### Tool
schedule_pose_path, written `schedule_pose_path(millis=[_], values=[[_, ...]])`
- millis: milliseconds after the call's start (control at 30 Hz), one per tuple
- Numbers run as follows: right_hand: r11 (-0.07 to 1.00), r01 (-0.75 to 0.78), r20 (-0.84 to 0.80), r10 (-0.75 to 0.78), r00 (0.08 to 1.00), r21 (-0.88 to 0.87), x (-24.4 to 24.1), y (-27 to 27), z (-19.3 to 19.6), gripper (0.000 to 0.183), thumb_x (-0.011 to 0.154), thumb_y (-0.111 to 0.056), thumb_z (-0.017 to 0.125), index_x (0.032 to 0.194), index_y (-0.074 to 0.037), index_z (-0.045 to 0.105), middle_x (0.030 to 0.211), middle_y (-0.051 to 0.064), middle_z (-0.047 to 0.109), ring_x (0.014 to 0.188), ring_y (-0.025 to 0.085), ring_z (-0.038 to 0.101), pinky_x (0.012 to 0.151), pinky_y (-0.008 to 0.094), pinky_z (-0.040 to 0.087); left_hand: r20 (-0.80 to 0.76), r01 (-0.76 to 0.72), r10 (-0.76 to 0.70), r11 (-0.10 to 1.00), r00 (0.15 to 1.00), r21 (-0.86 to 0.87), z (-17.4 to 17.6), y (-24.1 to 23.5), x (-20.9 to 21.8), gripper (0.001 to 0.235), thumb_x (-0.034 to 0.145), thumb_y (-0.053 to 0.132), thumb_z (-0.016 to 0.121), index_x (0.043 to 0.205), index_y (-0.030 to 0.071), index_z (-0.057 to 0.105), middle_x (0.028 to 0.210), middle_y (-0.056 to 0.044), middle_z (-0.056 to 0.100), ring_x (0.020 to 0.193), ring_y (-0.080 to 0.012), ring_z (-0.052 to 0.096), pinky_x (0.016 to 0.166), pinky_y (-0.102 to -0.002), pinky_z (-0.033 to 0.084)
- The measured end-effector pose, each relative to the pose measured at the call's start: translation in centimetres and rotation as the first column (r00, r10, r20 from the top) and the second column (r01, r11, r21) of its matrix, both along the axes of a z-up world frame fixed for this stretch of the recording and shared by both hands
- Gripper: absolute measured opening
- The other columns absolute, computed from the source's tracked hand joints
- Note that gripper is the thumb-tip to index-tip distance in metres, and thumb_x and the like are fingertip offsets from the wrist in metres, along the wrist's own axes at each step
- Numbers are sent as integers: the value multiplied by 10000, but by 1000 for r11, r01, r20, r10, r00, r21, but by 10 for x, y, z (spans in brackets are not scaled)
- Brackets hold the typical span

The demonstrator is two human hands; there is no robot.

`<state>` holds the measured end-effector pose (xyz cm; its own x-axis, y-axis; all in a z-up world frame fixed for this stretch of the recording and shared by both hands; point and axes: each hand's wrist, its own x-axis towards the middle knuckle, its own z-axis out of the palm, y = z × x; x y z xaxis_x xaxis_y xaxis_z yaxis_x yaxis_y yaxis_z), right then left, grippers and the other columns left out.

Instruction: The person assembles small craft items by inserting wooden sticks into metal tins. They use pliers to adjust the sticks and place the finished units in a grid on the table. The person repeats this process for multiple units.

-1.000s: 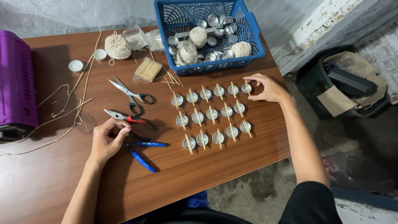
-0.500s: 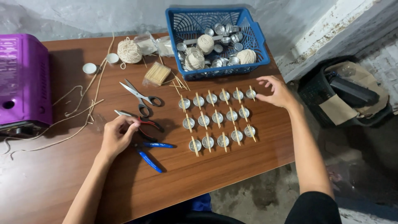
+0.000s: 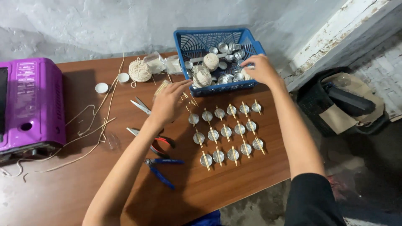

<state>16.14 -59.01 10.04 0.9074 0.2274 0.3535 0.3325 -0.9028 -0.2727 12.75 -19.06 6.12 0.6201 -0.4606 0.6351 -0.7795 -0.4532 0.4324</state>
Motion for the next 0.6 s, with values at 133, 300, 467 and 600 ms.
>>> schedule_pose_path(millis=[133,300,467,600], values=[[992,46,-417,-92,904,-120,34,38,10,242,855,-173,749,1073,-87,805,1071,263,759,1073,489,673,991,536,503,103,-54,36,984,994,172,-23,-29,27,518,870,254,747,1377,229,643,1393,26,661,1283,-189,603,929,-363,492],[959,82,-667,-249,703,-271,74,31,-27,381,729,-360,900,1066,-199,822,1030,91,802,1061,364,716,966,472,555,63,0,-16,969,998,247,-34,-32,29,533,895,354,717,1388,170,633,1396,-10,658,1413,-219,504,1071,-415,432],[951,82,-620,-257,741,-297,73,36,-29,387,766,-371,874,1095,-178,812,1053,112,793,1068,359,714,923,473,576,9,19,-22,967,1000,256,-36,-30,31,598,869,406,744,1415,199,612,1420,19,639,1445,-189,467,1087,-419,421],[960,120,-570,-248,783,-254,74,29,-41,469,757,-414,870,1105,-110,791,1054,122,790,1069,331,719,900,468,591,-32,27,-19,962,999,271,-38,-31,32,657,845,428,774,1435,200,594,1452,30,609,1474,-178,422,1101,-434,414]])
